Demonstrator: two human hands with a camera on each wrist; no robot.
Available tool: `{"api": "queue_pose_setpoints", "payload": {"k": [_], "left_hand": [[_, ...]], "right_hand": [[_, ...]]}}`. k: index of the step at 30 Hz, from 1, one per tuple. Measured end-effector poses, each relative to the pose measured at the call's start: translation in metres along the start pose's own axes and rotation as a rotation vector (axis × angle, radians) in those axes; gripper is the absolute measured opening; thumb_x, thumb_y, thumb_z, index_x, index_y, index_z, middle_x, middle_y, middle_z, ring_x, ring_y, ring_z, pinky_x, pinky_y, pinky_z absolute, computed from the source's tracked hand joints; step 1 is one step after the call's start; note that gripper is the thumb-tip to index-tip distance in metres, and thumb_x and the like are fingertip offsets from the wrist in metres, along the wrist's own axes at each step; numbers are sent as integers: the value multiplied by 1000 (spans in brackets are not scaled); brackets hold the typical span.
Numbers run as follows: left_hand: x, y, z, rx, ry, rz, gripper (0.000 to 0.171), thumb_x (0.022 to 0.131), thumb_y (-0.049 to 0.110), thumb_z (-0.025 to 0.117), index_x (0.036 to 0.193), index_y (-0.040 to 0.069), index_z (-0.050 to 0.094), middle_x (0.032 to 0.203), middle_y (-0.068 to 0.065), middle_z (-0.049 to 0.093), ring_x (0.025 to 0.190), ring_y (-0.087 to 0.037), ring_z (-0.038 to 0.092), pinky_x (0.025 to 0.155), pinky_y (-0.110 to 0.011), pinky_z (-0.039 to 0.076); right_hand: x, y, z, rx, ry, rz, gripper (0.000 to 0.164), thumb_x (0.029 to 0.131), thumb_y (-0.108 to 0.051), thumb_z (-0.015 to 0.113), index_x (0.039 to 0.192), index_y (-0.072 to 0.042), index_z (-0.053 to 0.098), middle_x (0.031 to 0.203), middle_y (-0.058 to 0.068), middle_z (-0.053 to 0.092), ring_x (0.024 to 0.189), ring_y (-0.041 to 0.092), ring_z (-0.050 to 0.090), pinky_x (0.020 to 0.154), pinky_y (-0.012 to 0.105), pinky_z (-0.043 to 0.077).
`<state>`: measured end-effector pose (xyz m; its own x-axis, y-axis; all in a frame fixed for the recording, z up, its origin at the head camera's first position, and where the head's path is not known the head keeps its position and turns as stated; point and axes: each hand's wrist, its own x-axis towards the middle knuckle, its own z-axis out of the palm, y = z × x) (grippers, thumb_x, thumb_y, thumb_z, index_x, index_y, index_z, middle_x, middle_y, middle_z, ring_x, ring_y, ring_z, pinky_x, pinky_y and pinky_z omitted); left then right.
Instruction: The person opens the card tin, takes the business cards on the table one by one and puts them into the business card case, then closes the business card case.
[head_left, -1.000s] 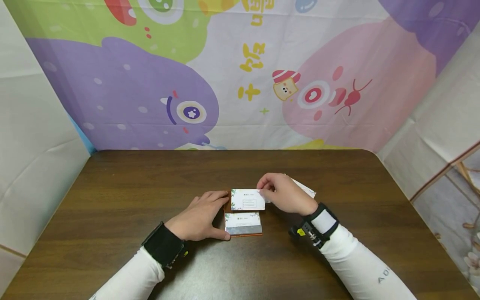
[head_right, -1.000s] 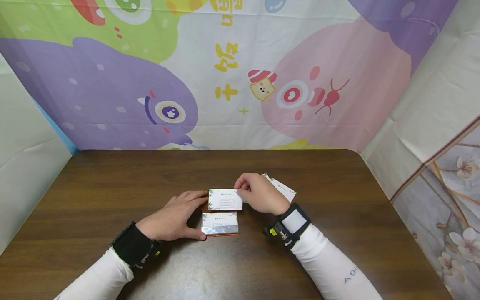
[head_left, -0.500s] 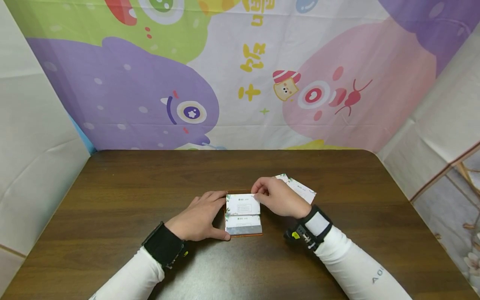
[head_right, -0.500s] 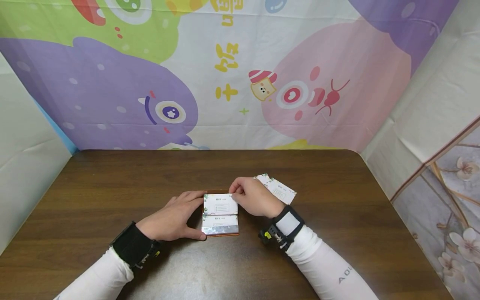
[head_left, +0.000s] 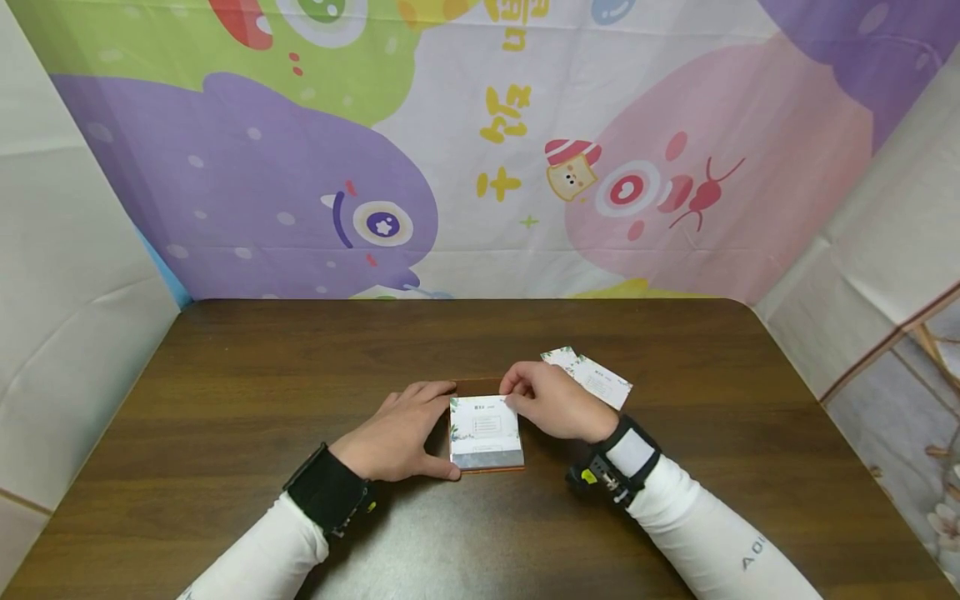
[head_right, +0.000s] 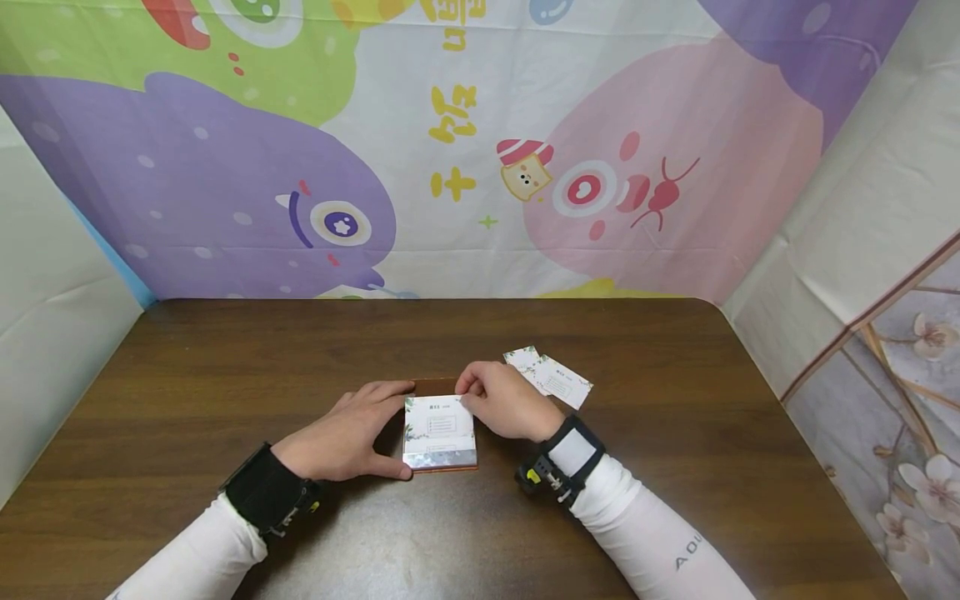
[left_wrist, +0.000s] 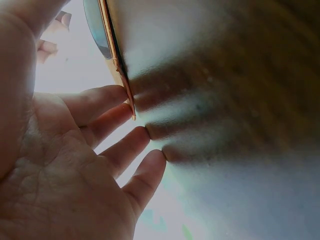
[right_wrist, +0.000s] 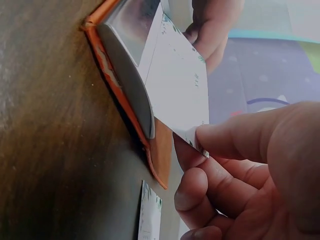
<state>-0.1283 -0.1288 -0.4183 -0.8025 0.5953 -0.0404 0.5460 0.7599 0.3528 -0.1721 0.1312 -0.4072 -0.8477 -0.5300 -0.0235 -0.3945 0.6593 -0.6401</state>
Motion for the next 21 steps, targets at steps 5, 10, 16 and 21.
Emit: {"api": "queue_pose_setpoints", "payload": {"k": [5,10,16,21], "left_hand": [[0,0,-1,-7,-7,-3,96,74,63,77,147,7,48,158,-9,34,141,-30,31,106,-55,31],[0,0,-1,-4,-9,-4,100,75,63,77,149,3,45,157,-10,34,141,-31,31,106,-55,31],[0,0,-1,-3,-13,-6,102,75,64,76,150,2,44,157,-9,34,141,-30,32,106,-55,31],[0,1,-1,-7,-16,-5,102,75,63,76,150,2,44,158,-9,33,141,-30,31,106,-55,30]], "right_hand": [[-1,-1,1,-14,3,-4,4,95,-14,62,97,-15,66,82,-7,62,74,12,57,67,29,48],[-3,-1,2,-21,11,-7,4,94,-14,62,96,-15,66,81,-6,61,73,12,56,67,30,47],[-5,1,4,-35,15,-14,5,94,-14,62,96,-17,66,80,-6,60,71,13,55,64,29,46],[-6,1,5,-53,14,-11,6,94,-15,62,95,-19,66,80,-6,59,71,12,54,63,28,45]]}}
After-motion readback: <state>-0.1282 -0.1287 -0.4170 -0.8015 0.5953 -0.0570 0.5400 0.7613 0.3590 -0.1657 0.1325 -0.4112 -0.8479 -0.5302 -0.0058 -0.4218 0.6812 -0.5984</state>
